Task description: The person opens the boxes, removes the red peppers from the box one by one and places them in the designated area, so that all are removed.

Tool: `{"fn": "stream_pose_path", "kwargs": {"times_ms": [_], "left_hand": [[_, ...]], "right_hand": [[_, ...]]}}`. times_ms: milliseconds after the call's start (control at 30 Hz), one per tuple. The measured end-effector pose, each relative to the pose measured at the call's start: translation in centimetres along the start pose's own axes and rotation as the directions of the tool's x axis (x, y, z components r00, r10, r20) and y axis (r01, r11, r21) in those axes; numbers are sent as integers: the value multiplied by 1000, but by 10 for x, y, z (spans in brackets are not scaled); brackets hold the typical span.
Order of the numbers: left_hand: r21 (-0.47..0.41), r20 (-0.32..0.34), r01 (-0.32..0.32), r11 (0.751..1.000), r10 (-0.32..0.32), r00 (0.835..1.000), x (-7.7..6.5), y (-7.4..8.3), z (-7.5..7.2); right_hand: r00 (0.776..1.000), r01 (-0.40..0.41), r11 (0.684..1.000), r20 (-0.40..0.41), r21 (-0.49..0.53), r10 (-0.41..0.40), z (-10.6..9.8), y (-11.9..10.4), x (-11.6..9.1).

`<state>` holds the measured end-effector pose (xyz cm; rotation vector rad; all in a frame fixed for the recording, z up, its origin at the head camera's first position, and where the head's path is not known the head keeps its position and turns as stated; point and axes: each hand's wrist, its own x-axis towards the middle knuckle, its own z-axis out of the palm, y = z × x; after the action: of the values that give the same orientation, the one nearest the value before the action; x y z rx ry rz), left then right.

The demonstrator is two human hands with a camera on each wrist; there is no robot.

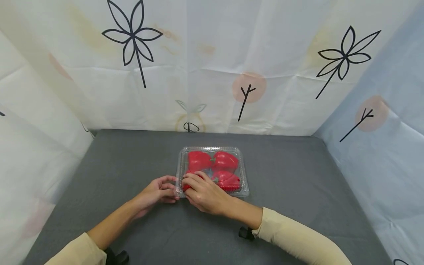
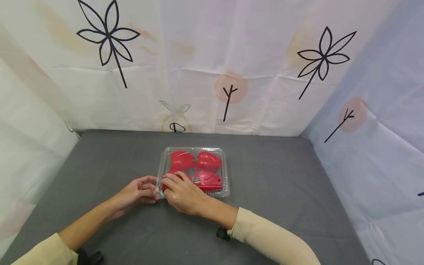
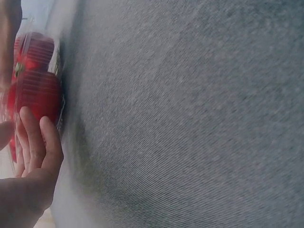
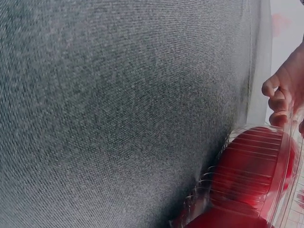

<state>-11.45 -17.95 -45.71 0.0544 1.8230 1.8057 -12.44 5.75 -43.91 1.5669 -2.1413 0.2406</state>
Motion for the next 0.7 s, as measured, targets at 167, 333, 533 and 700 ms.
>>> {"fn": "stream_pose_path", "kwargs": {"times_ms": [167, 333, 533, 700], "left_hand": [[2, -21, 10, 1000, -10, 1000, 4, 1, -2], [51, -43, 1, 999, 2, 999, 7, 3, 0], [71, -44, 5, 997, -2, 999, 7, 6, 1], [69, -34, 6, 998, -4, 999, 6, 7, 0]], "right_hand": [[1000, 14, 1000, -4, -20, -14, -1, 1, 0], [998, 55, 994, 35, -97, -52, -4, 1, -3], [999, 36, 993, 27, -111, -33, -9, 5, -14], [1000, -28, 991, 7, -134, 30, -14, 9, -30]]}}
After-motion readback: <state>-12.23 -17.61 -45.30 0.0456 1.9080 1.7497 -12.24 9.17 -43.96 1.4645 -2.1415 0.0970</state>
